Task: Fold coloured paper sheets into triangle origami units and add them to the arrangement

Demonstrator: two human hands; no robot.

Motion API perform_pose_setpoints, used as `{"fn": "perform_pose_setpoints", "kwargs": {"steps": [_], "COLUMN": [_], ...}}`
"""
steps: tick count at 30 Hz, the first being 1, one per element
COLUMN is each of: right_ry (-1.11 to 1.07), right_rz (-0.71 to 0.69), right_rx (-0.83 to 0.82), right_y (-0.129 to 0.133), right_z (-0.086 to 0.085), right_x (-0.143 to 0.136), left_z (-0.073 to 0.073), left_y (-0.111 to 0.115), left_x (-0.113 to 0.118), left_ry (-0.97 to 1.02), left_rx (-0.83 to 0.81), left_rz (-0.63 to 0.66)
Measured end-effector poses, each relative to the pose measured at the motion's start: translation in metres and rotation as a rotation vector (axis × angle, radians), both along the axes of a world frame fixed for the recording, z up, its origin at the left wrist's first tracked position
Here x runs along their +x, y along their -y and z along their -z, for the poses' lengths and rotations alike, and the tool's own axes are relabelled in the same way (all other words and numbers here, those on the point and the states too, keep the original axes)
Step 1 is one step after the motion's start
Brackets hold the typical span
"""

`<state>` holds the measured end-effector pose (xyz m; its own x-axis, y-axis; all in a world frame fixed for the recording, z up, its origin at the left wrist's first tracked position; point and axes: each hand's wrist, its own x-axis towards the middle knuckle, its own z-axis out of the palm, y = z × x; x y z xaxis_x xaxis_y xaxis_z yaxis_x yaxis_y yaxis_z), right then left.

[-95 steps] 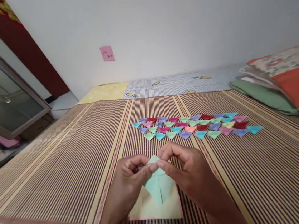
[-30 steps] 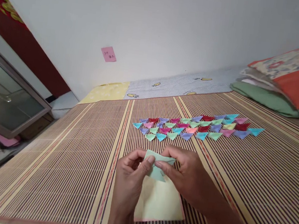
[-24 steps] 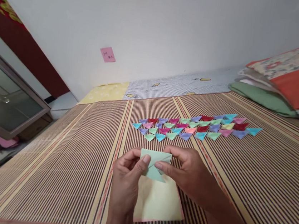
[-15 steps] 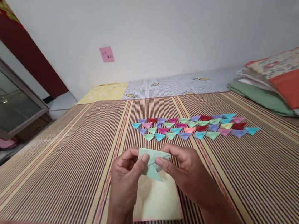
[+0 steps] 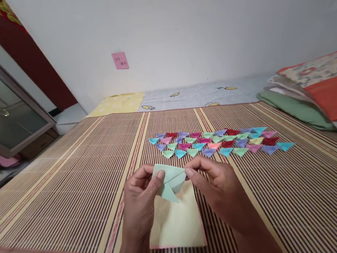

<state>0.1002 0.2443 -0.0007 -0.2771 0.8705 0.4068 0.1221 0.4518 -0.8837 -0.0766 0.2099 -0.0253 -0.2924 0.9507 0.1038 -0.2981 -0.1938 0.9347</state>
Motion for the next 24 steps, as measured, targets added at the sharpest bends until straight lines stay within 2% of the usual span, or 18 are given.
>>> {"fn": "perform_pose_setpoints", "kwargs": {"steps": [4,7,11,16,24], "right_ry": [0.019,0.05,0.05,0.103,0.068], "right_rz": [-0.029,-0.099,-0.11,-0.194,-0.154], "right_rx": [-0.023,-0.083,-0.162,-0.158,-0.216], "right_y": [-0.001,0.0,0.001,0.0,-0.005], "right_z": [0.0,0.0,0.003,0.005,0.01], "right_x": [0.004,0.002,-0.005,-0.003,0.002], "left_z": [-0.001,-0.003,-0.005,-0.005,-0.007], "left_y": [0.001,0.002,0.002,0.002,0.005], "left_x": [0.002,0.005,0.007,0.002,-0.001], "left_ry": [-0.055,-0.112,-0.118,-0.186,-0.366], "left_rx": [-0.015,-0.034,-0.025,-0.112,-0.07], "left_rz": [0.017,0.053,0.105,0.211,0.389]}}
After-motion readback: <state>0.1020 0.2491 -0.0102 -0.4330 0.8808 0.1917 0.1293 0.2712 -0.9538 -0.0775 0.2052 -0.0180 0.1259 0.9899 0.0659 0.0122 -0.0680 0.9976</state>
